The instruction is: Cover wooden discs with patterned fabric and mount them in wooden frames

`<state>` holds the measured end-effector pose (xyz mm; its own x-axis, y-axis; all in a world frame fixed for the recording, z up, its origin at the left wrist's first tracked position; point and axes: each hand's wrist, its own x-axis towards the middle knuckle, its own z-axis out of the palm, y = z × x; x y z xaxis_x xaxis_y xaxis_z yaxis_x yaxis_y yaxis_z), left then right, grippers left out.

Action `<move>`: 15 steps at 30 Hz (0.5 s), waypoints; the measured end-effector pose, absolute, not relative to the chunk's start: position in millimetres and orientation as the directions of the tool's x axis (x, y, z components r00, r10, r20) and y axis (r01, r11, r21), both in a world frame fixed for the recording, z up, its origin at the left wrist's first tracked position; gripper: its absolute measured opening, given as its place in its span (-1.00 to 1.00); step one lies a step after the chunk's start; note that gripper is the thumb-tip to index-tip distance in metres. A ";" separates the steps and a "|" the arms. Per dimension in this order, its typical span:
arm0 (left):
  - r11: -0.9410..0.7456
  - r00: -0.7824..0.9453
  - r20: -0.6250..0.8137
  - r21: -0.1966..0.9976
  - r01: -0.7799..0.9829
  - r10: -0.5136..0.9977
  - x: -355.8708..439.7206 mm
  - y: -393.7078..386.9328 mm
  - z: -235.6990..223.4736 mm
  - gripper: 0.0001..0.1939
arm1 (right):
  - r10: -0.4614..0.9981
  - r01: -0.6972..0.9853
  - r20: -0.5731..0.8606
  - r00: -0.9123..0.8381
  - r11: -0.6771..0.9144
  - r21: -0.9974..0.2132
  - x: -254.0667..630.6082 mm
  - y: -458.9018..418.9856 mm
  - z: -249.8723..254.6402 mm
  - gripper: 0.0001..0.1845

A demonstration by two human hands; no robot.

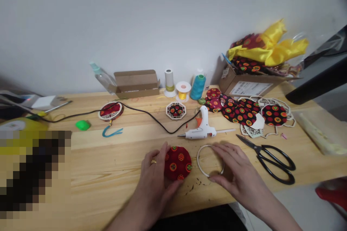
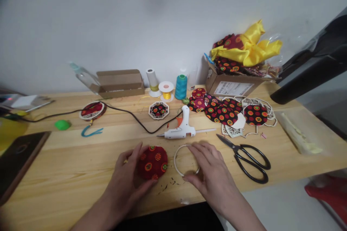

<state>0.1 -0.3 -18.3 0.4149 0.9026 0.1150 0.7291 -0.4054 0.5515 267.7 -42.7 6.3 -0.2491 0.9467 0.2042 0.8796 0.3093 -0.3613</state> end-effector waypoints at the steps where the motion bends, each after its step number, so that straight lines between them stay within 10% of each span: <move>1: -0.408 0.421 0.111 0.552 0.727 0.900 -1.6 0.3 -21.4 -0.02 | 0.947 0.880 0.203 -0.250 0.310 -0.361 267.4 -42.2 6.7 -0.33; 10: -0.515 0.391 0.336 0.517 0.684 0.857 -7.2 -0.3 -8.2 -0.20 | 0.938 0.851 0.278 -0.207 0.313 -0.421 263.5 -43.8 13.3 -0.27; 15: -0.260 0.268 0.145 0.846 0.466 0.953 2.1 3.8 22.4 -0.68 | 0.904 0.826 0.306 -0.298 0.405 -0.393 250.3 -46.4 26.3 -0.23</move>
<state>2.1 3.8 22.4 0.2675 0.9525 0.1453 0.4661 -0.2599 0.8457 250.3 -46.4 26.3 -0.2982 0.9041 0.3061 0.8256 0.4052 -0.3926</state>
